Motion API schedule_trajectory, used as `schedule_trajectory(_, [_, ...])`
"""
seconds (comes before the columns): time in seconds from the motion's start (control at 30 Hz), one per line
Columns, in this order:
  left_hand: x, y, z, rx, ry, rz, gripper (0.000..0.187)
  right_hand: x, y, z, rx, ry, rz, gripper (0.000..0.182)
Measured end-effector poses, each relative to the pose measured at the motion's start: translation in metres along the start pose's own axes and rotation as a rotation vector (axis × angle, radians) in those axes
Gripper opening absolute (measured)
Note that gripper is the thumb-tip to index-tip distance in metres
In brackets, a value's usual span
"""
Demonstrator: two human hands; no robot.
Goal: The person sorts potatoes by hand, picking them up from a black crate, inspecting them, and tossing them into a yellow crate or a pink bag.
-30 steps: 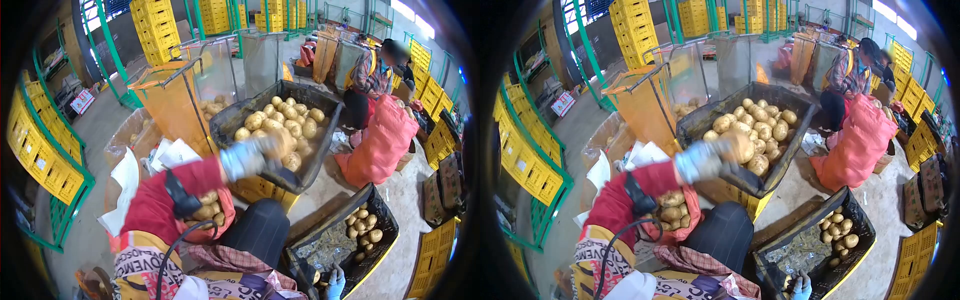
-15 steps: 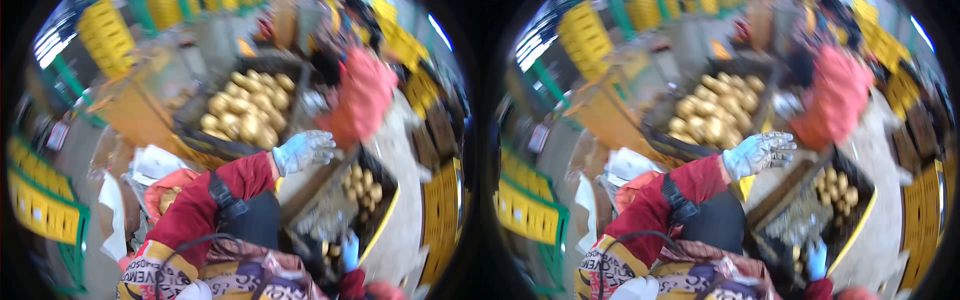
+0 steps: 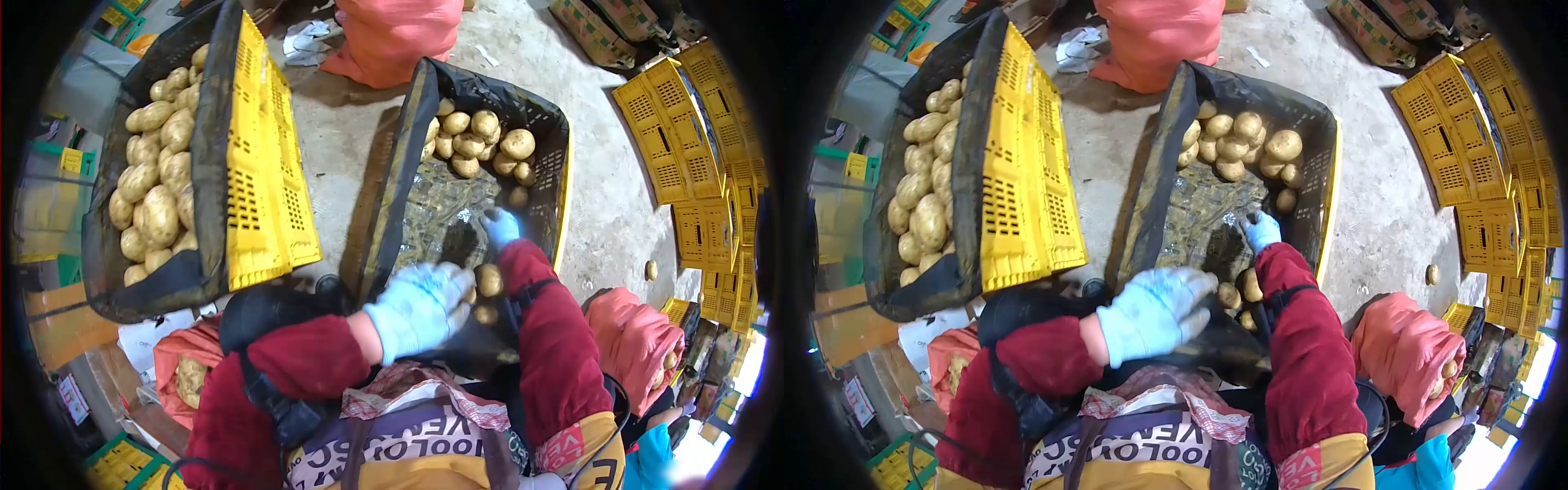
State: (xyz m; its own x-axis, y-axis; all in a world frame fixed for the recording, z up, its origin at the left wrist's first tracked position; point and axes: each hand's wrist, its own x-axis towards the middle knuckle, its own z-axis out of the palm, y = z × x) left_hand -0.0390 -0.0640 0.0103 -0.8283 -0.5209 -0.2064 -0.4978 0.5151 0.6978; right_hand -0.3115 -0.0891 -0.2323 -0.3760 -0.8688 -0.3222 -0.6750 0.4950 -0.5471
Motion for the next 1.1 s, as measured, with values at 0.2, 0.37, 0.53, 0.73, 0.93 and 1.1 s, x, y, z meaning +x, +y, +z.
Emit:
schedule_trajectory(0.2, [0.014,-0.007,-0.008,-0.119,-0.011,-0.121,0.048,0.104,-0.028,0.030,-0.078,0.115,0.035,0.059])
schedule_trajectory(0.37, [0.015,-0.017,-0.013,-0.139,0.012,-0.171,0.047,0.105,-0.061,0.062,-0.223,0.263,0.264,0.076])
schedule_trajectory(0.53, [0.015,-0.017,-0.015,-0.277,0.004,-0.199,0.046,0.085,-0.012,0.060,-0.553,0.451,0.080,0.053])
schedule_trajectory(0.73, [0.011,-0.015,-0.003,-0.263,-0.022,-0.177,0.047,0.093,0.074,0.005,-0.949,0.104,0.006,0.036])
schedule_trajectory(0.93, [0.011,-0.028,0.014,-0.186,-0.008,-0.154,0.047,0.111,0.068,0.015,-0.883,-0.010,-0.043,0.033])
schedule_trajectory(1.1, [0.012,-0.021,0.012,-0.193,-0.081,-0.214,0.053,0.040,0.003,-0.043,0.537,-0.360,-0.036,0.044])
